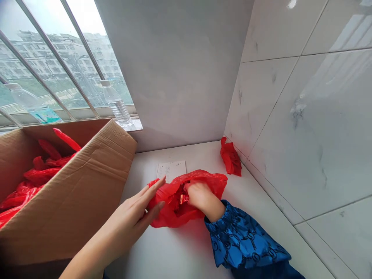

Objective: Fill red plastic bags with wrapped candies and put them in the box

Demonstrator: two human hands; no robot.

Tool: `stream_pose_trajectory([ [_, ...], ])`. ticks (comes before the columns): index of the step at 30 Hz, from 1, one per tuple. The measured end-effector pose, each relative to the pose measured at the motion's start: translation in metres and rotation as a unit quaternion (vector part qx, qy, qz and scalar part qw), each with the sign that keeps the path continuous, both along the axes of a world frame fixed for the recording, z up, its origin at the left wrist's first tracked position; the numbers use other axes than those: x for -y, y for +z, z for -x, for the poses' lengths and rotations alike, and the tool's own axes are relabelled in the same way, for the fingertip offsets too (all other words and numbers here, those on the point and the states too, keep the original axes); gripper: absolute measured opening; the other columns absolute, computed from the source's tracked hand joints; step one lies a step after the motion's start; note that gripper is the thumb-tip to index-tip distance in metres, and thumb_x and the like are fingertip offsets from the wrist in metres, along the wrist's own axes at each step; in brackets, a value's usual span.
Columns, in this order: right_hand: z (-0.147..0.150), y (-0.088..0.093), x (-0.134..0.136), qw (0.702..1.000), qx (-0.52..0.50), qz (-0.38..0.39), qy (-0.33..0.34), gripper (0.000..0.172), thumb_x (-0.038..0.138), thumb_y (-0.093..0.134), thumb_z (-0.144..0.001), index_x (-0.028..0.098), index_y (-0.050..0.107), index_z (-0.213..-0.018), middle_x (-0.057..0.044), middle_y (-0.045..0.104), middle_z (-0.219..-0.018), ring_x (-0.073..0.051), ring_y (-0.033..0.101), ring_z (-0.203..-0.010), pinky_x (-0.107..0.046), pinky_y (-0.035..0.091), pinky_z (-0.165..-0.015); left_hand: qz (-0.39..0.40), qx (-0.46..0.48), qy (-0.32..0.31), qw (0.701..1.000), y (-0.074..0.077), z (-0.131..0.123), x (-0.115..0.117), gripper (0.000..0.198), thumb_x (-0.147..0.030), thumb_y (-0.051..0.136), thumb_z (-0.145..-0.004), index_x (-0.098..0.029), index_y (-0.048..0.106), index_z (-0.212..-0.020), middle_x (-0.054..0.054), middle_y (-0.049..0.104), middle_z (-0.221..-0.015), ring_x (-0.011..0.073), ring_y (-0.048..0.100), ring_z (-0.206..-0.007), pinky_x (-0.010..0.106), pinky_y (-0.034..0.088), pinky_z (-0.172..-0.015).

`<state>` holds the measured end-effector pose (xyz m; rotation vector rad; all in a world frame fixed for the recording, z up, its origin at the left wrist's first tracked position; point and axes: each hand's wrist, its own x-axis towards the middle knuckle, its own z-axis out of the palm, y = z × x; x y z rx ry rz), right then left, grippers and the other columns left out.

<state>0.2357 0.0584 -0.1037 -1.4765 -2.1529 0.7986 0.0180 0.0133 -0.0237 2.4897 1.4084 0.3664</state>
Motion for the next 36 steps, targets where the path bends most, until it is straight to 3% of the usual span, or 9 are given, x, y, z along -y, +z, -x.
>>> stream_pose_trajectory([
  [2, -0.007, 0.02, 0.009, 0.999, 0.039, -0.003, -0.01, 0.021, 0.003, 0.065, -0.067, 0.02, 0.051, -0.067, -0.005, 0.063, -0.069, -0.022, 0.06, -0.067, -0.03, 0.036, -0.058, -0.012, -0.041, 0.065, 0.997, -0.002, -0.001, -0.005, 0.058, -0.041, 0.036, -0.103, -0.024, 0.035, -0.159, 0.02, 0.052, -0.152, 0.0342, 0.074, -0.099, 0.043, 0.059, -0.078],
  [4, -0.01, 0.041, 0.019, 0.999, 0.032, -0.021, -0.006, 0.014, 0.009, 0.063, -0.075, 0.02, 0.055, -0.078, -0.003, 0.066, -0.077, -0.019, 0.061, -0.07, -0.028, 0.037, -0.06, -0.028, -0.05, 0.099, 0.993, -0.003, -0.001, -0.008, 0.058, -0.042, 0.038, -0.103, -0.025, 0.036, -0.158, 0.02, 0.047, -0.155, 0.0353, 0.074, -0.104, 0.043, 0.059, -0.078],
  [7, -0.009, 0.064, 0.031, 0.997, -0.016, -0.074, -0.009, 0.009, 0.015, 0.06, -0.085, 0.021, 0.057, -0.09, -0.001, 0.068, -0.085, -0.017, 0.062, -0.076, -0.026, 0.041, -0.065, -0.044, 0.001, 0.069, 0.997, -0.004, -0.003, -0.009, 0.052, -0.039, 0.041, -0.102, -0.029, 0.043, -0.154, 0.015, 0.056, -0.149, 0.0276, 0.075, -0.095, 0.036, 0.058, -0.076],
  [10, -0.004, 0.074, 0.038, 0.992, -0.053, -0.118, -0.01, 0.011, 0.014, 0.06, -0.086, 0.022, 0.057, -0.094, 0.0, 0.068, -0.085, -0.016, 0.061, -0.074, -0.027, 0.043, -0.066, -0.042, 0.069, 0.023, 0.996, -0.001, -0.006, -0.008, 0.047, -0.03, 0.042, -0.102, -0.035, 0.048, -0.148, 0.007, 0.063, -0.141, 0.017, 0.071, -0.074, 0.028, 0.056, -0.069],
  [16, -0.003, 0.076, 0.042, 0.99, -0.093, -0.109, 0.003, 0.014, 0.014, 0.06, -0.087, 0.021, 0.063, -0.099, -0.001, 0.07, -0.088, -0.017, 0.063, -0.076, -0.028, 0.046, -0.068, -0.057, 0.15, 0.015, 0.987, 0.006, -0.008, -0.011, 0.027, -0.024, 0.055, -0.096, -0.032, 0.071, -0.116, -0.001, 0.074, -0.111, 0.0098, 0.055, -0.055, 0.023, 0.048, -0.06],
  [23, -0.008, 0.081, 0.039, 0.976, -0.199, -0.007, 0.089, 0.022, 0.024, 0.05, -0.099, 0.022, 0.07, -0.109, -0.001, 0.074, -0.095, -0.016, 0.066, -0.081, -0.026, 0.047, -0.068, -0.059, 0.221, 0.037, 0.973, 0.001, -0.004, -0.019, 0.015, -0.031, 0.06, -0.097, -0.026, 0.074, -0.093, -0.003, 0.069, -0.077, 0.0118, 0.056, -0.06, 0.021, 0.04, -0.056],
  [28, -0.006, 0.076, 0.033, 0.965, -0.226, 0.043, 0.126, 0.023, 0.035, 0.055, -0.099, 0.019, 0.068, -0.089, -0.001, 0.072, -0.085, -0.017, 0.065, -0.077, -0.026, 0.046, -0.065, -0.031, 0.238, 0.018, 0.971, -0.001, -0.007, -0.02, 0.02, -0.03, 0.055, -0.1, -0.023, 0.072, -0.093, 0.0, 0.071, -0.085, 0.0133, 0.061, -0.071, 0.022, 0.044, -0.063],
  [32, -0.004, 0.067, 0.024, 0.935, -0.297, 0.115, 0.156, 0.022, 0.037, 0.058, -0.098, 0.017, 0.066, -0.093, -0.003, 0.069, -0.087, -0.019, 0.067, -0.085, -0.028, 0.053, -0.076, -0.014, 0.255, 0.015, 0.967, -0.002, -0.007, -0.02, 0.022, -0.03, 0.053, -0.101, -0.023, 0.073, -0.1, 0.002, 0.072, -0.09, 0.0146, 0.064, -0.073, 0.023, 0.047, -0.065],
  [36, -0.004, 0.061, 0.018, 0.923, -0.32, 0.134, 0.168, 0.025, 0.04, 0.061, -0.097, 0.016, 0.067, -0.091, -0.003, 0.067, -0.085, -0.017, 0.066, -0.082, -0.028, 0.053, -0.076, 0.003, 0.275, 0.011, 0.961, -0.002, -0.007, -0.02, 0.023, -0.03, 0.052, -0.101, -0.023, 0.074, -0.103, 0.002, 0.072, -0.09, 0.0148, 0.065, -0.074, 0.022, 0.048, -0.064],
])
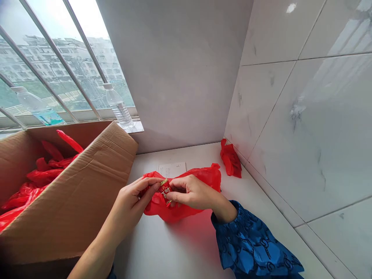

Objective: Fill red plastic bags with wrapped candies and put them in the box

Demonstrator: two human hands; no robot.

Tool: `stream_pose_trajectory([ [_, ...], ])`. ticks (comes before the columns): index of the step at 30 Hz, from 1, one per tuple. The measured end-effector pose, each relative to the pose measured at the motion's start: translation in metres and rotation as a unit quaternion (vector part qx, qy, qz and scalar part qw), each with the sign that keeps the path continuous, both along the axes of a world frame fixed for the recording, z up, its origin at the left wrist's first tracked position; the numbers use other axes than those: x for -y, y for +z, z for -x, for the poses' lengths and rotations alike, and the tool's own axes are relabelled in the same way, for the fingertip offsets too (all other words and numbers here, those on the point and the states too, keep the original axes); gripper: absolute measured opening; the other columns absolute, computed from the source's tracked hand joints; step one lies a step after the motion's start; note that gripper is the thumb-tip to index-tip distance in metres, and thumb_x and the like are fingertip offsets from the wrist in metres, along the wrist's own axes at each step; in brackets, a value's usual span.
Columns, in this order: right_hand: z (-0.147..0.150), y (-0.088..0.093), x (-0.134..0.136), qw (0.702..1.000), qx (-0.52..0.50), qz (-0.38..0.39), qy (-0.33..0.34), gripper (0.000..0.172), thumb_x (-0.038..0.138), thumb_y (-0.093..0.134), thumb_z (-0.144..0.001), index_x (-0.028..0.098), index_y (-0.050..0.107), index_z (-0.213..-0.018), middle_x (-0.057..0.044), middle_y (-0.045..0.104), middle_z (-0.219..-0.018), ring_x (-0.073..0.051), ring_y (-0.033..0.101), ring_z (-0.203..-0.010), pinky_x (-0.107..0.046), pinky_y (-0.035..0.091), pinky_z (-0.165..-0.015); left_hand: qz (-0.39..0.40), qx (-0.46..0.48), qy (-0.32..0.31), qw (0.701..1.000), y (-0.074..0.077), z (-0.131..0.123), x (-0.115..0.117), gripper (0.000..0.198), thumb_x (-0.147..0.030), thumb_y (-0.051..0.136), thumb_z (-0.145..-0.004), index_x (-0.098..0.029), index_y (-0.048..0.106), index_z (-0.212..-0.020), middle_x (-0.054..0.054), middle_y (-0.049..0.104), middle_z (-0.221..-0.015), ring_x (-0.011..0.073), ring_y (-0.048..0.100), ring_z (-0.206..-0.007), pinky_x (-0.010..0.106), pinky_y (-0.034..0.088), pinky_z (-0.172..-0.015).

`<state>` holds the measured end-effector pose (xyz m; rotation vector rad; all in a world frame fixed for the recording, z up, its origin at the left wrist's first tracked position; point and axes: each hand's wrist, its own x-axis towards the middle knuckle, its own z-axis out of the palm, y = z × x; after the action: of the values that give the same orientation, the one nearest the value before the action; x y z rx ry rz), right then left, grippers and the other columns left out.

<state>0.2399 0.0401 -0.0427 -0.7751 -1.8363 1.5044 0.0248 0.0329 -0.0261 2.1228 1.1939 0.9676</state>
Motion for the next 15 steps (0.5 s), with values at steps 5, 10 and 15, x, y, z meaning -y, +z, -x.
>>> stream_pose_trajectory([
  [5, -0.0016, -0.0011, -0.0009, 0.999, -0.016, 0.025, 0.011, 0.025, 0.04, 0.062, -0.096, 0.016, 0.067, -0.092, -0.003, 0.067, -0.086, -0.017, 0.065, -0.081, -0.028, 0.052, -0.077, 0.0, -0.004, 0.0, 1.0, 0.0007, -0.0007, 0.0004, 0.024, -0.03, 0.052, -0.102, -0.022, 0.075, -0.103, 0.002, 0.072, -0.088, 0.0146, 0.064, -0.072, 0.023, 0.047, -0.064],
  [10, 0.0002, -0.0015, -0.0003, 0.999, 0.035, -0.022, -0.02, 0.029, 0.046, 0.07, -0.091, 0.017, 0.068, -0.096, -0.002, 0.069, -0.085, -0.017, 0.063, -0.079, -0.027, 0.05, -0.071, -0.015, -0.023, -0.005, 1.0, -0.0006, -0.0013, 0.0001, 0.021, -0.028, 0.054, -0.101, -0.023, 0.075, -0.103, 0.001, 0.072, -0.087, 0.0138, 0.063, -0.072, 0.023, 0.046, -0.064],
  [15, 0.0025, -0.0035, -0.0001, 0.995, 0.049, -0.047, -0.074, 0.03, 0.048, 0.063, -0.095, 0.019, 0.066, -0.1, -0.001, 0.068, -0.083, -0.016, 0.063, -0.074, -0.026, 0.047, -0.064, -0.024, -0.032, -0.013, 0.999, -0.0007, -0.0043, 0.0011, 0.023, -0.028, 0.052, -0.102, -0.023, 0.074, -0.101, 0.001, 0.072, -0.088, 0.0132, 0.063, -0.072, 0.023, 0.046, -0.064],
])
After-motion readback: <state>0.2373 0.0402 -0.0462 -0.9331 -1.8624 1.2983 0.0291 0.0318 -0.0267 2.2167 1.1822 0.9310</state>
